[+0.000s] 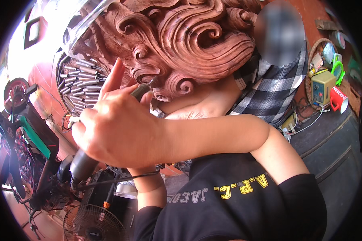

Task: The person uses a rotary carving tool to refine intricate swirl patterns on a large wooden sculpture. They adjust their position and the cloth covering the workpiece, then continue carving details into the wood surface.

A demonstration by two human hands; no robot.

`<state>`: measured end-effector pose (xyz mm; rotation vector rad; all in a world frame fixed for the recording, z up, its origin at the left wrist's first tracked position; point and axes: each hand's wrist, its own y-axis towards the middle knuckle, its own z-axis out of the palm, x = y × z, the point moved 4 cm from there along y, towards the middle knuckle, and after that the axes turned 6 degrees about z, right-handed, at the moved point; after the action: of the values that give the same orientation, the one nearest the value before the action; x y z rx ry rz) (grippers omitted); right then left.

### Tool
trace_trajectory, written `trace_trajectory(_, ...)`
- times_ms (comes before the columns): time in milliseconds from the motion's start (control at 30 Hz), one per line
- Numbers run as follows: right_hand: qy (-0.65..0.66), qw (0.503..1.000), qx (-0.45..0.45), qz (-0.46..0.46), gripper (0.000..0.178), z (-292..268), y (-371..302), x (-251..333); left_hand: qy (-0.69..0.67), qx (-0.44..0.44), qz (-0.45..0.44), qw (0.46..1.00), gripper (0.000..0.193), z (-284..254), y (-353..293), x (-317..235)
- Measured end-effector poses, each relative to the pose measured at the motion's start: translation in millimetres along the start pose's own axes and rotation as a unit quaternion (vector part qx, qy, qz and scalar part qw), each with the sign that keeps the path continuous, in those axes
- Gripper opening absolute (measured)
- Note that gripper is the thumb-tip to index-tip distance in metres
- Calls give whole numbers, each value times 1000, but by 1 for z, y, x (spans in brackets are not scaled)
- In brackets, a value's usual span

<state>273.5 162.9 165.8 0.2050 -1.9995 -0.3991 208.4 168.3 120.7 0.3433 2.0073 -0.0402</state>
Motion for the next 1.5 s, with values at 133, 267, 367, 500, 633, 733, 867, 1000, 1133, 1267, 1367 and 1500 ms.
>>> trace_trajectory(133, -14, 999, -31, -33, 17, -15, -7, 23, 48, 9, 63, 997, 31, -12, -11, -12)
trace_trajectory(267, 202, 964, 29, -170, 17, -23, -30, 31, 278, -56, 157, 946, 30, -30, -30, -57)
trace_trajectory(367, 194, 960, -29, -201, 22, -49, -43, 9, 282, -90, 212, 931, 33, -25, -50, -49)
trace_trajectory(500, 111, 989, 66, -65, 30, -87, -62, -19, 169, -159, 239, 943, 33, -5, -64, -39)
trace_trajectory(633, 92, 988, 120, -11, 41, -104, -73, -42, 104, -99, 229, 963, 33, 19, -70, -43)
trace_trajectory(733, 92, 984, 152, 33, 34, -122, -65, -51, -2, -194, 190, 963, 30, 43, -68, -43)
trace_trajectory(867, 143, 977, 143, 71, 32, -135, -42, -73, -553, -49, -241, 796, 27, 80, -77, -37)
trace_trajectory(1000, 23, 980, 198, 26, 29, -132, -11, -68, -665, 1, -231, 710, 43, 93, -52, -46)
trace_trajectory(1133, 11, 971, 238, 23, 26, -121, 13, -69, -727, -31, -229, 647, 46, 96, -29, -41)
trace_trajectory(1267, 36, 957, 257, 126, 23, -112, 31, -67, -801, -96, -225, 546, 45, 98, -11, -43)
trace_trajectory(1367, -3, 962, 265, 71, 21, -105, 41, -70, -812, -136, -208, 528, 44, 96, -2, -42)
trace_trajectory(1500, -7, 959, 274, 77, 22, -101, 43, -69, -813, -140, -197, 530, 44, 95, -1, -39)
